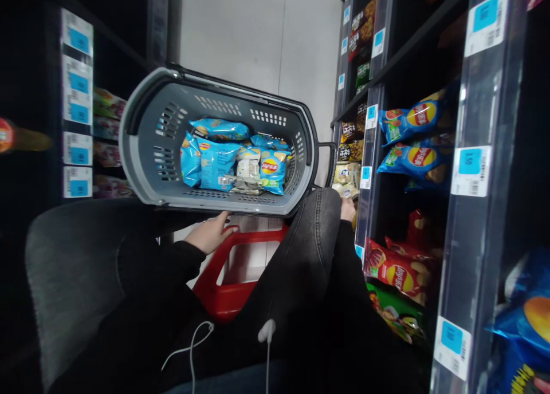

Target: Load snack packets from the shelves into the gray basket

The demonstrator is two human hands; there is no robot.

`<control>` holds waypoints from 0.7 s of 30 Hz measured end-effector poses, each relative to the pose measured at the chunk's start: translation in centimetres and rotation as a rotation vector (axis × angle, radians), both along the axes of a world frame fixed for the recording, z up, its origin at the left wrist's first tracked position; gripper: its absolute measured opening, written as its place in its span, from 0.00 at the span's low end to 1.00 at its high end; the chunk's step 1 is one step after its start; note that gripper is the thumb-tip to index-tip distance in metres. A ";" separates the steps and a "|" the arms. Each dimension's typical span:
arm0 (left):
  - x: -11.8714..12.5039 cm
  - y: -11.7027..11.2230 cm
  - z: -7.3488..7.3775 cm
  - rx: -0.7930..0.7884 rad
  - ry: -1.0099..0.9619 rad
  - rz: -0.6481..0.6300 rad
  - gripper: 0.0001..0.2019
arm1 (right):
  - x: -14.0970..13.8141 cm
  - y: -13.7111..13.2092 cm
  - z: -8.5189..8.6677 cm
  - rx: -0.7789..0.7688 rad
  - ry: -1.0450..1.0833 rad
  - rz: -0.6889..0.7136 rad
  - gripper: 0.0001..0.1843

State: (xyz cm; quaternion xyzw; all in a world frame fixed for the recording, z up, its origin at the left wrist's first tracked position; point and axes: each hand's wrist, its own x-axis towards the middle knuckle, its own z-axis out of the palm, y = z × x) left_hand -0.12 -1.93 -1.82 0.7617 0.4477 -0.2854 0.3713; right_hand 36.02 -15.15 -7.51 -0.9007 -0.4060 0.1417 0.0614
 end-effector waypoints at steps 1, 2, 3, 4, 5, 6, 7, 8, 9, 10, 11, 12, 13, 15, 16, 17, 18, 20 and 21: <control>0.1 0.1 0.2 0.014 0.007 -0.001 0.22 | -0.7 -0.9 0.7 -0.029 -0.055 -0.044 0.15; 0.1 0.1 0.4 0.037 0.023 0.006 0.22 | -1.5 -1.9 1.6 -0.031 -0.103 -0.079 0.14; 0.2 0.2 0.6 0.067 0.042 0.026 0.21 | -2.3 -2.8 2.7 -0.006 -0.150 -0.082 0.14; 0.2 0.3 0.8 0.103 0.053 0.062 0.20 | -3.1 -3.5 4.1 0.042 -0.209 -0.054 0.14; 0.2 0.4 1.1 0.140 0.043 0.113 0.19 | -3.8 -3.9 5.7 0.111 -0.265 0.004 0.14; 0.2 0.4 1.2 0.168 -0.003 0.174 0.18 | -4.5 -4.1 7.4 0.188 -0.317 0.070 0.13; 0.3 0.4 1.3 0.186 -0.091 0.245 0.16 | -5.2 -3.9 9.3 0.266 -0.361 0.118 0.13; 0.3 0.3 1.4 0.190 -0.218 0.316 0.16 | -6.0 -3.4 11.3 0.339 -0.390 0.137 0.13; 0.3 0.2 1.5 0.186 -0.369 0.381 0.17 | -6.8 -2.6 13.1 0.409 -0.393 0.130 0.12; 0.4 0.1 1.5 0.179 -0.525 0.433 0.21 | -7.6 -1.5 14.9 0.473 -0.359 0.112 0.11; 0.4 0.0 1.6 0.173 -0.668 0.466 0.28 | -8.4 -0.1 16.3 0.535 -0.276 0.099 0.10; 0.4 -0.1 1.6 0.174 -0.781 0.474 0.35 | -9.3 1.3 17.5 0.582 -0.158 0.091 0.10; 0.5 -0.2 1.7 0.181 -0.859 0.461 0.41 | -10.3 2.9 18.3 0.618 -0.026 0.082 0.09; 0.4 -0.2 1.9 0.194 -0.938 0.418 0.48 | -12.0 6.0 18.7 0.638 0.269 0.049 0.09; 0.3 -0.1 2.0 0.193 -0.962 0.415 0.49 | -12.9 7.4 18.5 0.623 0.435 0.018 0.09; 0.2 0.1 2.0 0.187 -0.988 0.441 0.50 | -13.7 8.8 18.0 0.598 0.616 -0.023 0.10; 0.1 0.3 2.1 0.173 -1.019 0.500 0.49 | -14.5 10.0 17.4 0.566 0.806 -0.068 0.12; -0.2 0.7 2.3 0.131 -1.079 0.680 0.41 | -15.9 11.9 16.1 0.508 1.165 -0.144 0.14; -0.3 1.0 2.5 0.114 -1.098 0.778 0.34 | -16.5 12.7 15.5 0.495 1.303 -0.165 0.14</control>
